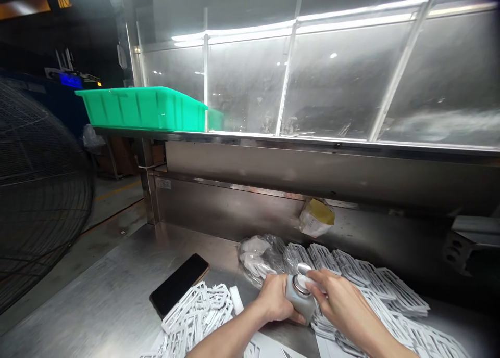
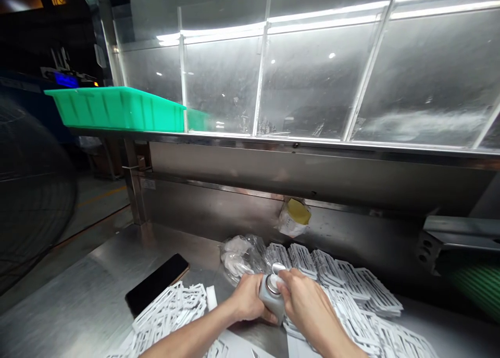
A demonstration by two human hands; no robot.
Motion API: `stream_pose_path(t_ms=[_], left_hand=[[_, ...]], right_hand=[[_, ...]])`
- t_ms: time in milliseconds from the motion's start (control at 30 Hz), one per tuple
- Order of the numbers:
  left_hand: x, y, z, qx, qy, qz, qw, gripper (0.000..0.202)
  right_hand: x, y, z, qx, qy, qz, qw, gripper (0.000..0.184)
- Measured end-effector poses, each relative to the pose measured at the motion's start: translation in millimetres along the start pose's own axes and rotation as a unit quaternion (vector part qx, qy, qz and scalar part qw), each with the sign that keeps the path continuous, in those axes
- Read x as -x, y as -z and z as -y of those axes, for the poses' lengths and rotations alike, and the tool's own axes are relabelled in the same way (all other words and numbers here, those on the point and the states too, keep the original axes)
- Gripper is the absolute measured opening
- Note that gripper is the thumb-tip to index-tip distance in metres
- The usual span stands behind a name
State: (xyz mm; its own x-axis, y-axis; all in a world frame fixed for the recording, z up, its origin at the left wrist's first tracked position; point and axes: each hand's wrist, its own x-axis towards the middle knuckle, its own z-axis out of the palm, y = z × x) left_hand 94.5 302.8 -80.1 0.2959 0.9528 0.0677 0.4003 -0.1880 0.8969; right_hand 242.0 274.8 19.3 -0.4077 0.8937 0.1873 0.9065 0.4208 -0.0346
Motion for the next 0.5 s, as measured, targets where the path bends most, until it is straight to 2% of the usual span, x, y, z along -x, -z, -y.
stream_pose_path(t_ms=[100,200,333,500], left_hand=[[1.6,1.3,0.3,-0.030,-0.008,-0.010,0.999,0.054],[5.2,4.0,-1.5,-0.055,-0.010,-0.015,0.998,0.044],[10.1,8.4,-6.4,-0.088,0.013,-0.011,0.996,0.035],[10.2,14.2,-17.4,-0.140,0.059,0.003,0.988,0.035]], right_hand=[[-2.6,3.3,2.0,0.013,0.006,0.000,1.000,0.011],[-4.5,6.9,4.3,0.022,0.003,-0.002,1.000,0.010],[-4.1,9.1,10.1,0.028,-0.014,-0.017,0.999,0.013],[-5.6,6.7,17.7,0.028,-0.054,-0.021,0.998,0.017]])
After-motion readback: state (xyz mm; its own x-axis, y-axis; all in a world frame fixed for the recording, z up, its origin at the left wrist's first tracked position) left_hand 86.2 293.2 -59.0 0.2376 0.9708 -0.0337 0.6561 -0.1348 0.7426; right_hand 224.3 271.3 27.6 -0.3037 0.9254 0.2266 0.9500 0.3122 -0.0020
